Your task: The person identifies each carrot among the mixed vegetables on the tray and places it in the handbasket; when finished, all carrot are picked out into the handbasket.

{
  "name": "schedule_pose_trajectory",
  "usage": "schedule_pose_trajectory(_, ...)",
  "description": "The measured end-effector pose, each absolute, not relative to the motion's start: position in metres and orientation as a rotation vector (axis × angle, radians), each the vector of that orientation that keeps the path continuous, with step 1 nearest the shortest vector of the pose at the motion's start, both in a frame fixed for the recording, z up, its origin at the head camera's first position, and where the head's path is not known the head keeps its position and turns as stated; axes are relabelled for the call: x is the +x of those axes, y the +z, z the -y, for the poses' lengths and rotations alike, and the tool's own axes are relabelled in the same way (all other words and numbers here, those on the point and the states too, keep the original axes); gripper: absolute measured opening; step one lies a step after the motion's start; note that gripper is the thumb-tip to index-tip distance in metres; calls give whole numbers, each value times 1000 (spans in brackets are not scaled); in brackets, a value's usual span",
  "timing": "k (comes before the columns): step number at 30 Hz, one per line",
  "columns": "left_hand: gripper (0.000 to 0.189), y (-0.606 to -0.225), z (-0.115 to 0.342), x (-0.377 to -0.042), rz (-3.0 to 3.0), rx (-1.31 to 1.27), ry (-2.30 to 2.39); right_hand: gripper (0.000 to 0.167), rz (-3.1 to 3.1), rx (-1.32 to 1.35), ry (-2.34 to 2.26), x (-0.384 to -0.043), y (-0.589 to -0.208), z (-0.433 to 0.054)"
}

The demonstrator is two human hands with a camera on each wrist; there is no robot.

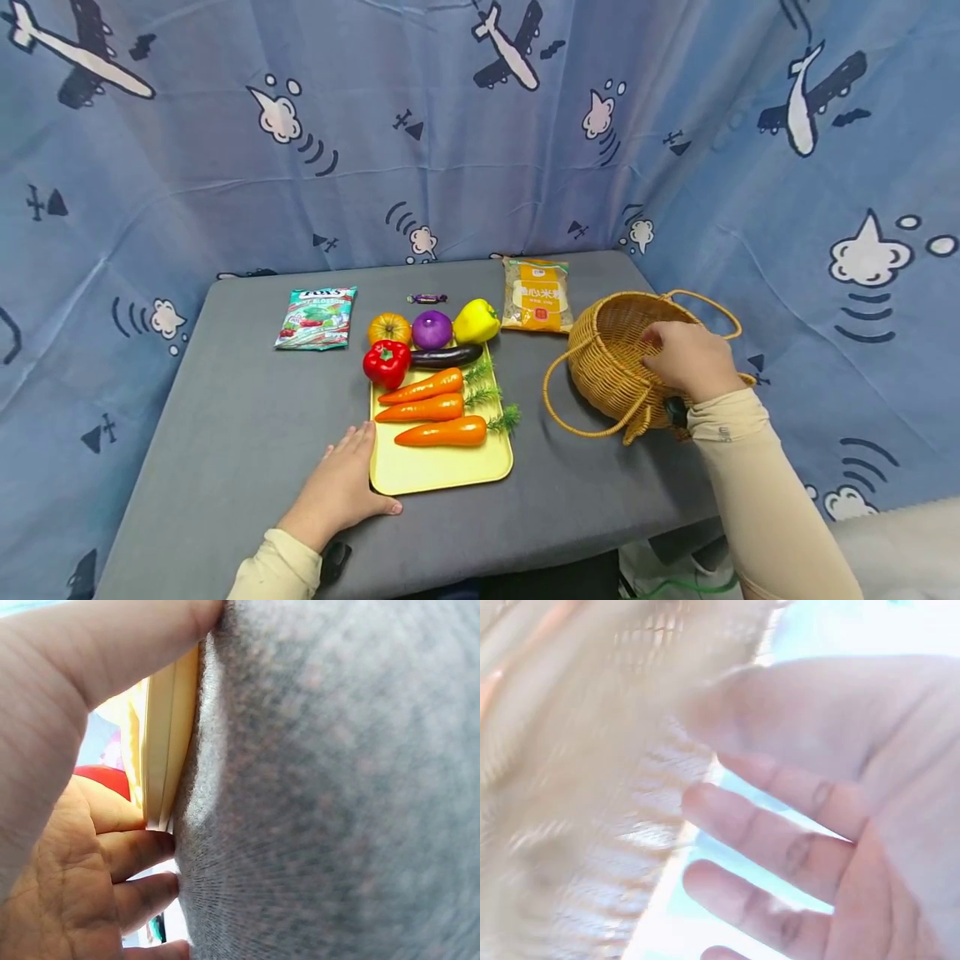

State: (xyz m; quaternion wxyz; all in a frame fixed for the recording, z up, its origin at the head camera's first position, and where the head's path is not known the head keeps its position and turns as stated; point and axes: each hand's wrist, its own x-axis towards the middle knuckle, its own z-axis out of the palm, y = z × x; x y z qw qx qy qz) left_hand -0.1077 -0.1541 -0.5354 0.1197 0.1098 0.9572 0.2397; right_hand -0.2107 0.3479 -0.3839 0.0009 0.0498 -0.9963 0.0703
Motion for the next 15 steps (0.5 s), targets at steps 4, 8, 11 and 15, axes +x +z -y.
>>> schedule_pose_trajectory(4,136,-535,153,-109,-2798,335,692,30,2902,243,198,-198,-363,-323)
schedule_pose_trajectory(8,133,-535,153,-108,-2788,343,684,29,2757,374,170,-187,-345,-286)
schedule_pose_trajectory(11,130,-534,153,-106,-2774,337,679,32,2691,479,151,-180,-342,-256)
schedule_pose_trajectory(15,129,-534,154,-104,-2768,321,683,38,2629,615,136,-173,-351,-219)
